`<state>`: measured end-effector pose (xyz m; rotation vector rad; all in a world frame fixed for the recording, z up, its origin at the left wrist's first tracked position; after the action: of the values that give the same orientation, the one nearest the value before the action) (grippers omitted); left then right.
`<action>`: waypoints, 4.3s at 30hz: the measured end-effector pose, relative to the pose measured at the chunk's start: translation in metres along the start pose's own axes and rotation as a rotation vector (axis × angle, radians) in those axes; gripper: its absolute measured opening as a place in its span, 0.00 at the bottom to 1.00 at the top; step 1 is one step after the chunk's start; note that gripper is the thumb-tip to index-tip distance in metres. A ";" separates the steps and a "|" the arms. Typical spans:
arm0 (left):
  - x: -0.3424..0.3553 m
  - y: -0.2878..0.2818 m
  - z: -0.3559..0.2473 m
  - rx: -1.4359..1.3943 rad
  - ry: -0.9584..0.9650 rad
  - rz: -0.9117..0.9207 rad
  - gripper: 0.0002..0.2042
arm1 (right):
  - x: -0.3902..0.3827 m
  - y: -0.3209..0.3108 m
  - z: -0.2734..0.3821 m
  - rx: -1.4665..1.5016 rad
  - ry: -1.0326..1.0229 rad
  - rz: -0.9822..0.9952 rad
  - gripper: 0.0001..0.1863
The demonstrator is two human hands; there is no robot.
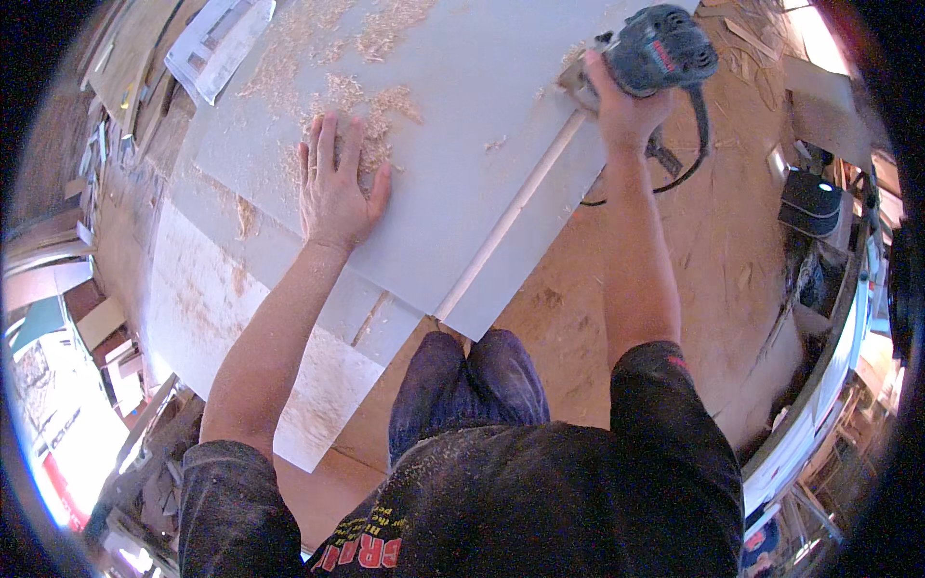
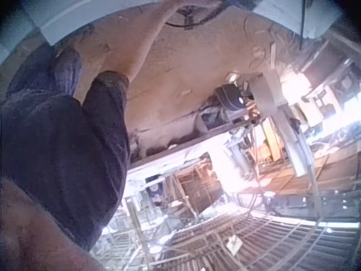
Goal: The person uses a handheld router to cut a groove along the edge of a large white board. They repeatedly test the fit of a black strip into the groove, adjusting the router's guide and making additional passes to widen the cut until the strip fits snugly.
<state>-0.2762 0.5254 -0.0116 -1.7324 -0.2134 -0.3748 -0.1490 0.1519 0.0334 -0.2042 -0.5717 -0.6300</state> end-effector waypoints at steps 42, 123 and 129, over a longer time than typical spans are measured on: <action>0.014 0.001 -0.005 0.025 -0.064 0.159 0.39 | 0.214 0.032 -0.146 -0.001 -0.031 -0.024 0.39; 0.468 0.176 -0.137 -0.177 -0.280 -0.390 0.12 | 0.308 0.058 -0.254 -0.186 0.207 0.399 0.26; 0.431 0.163 -0.099 0.001 -0.476 -0.379 0.13 | 0.386 0.056 -0.273 -0.340 0.005 0.126 0.28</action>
<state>0.1681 0.3689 0.0113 -1.7576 -0.8934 -0.2276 0.2609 -0.0906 0.0243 -0.5533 -0.4402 -0.6015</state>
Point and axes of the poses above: each hand's wrist, its own x-axis towards the middle knuckle, its own y-axis out of the palm, z = x × y, the point moved 8 cm from there along x, towards the middle knuckle, and after that the axes turned 10 degrees about -z, right-handed, at the moved point
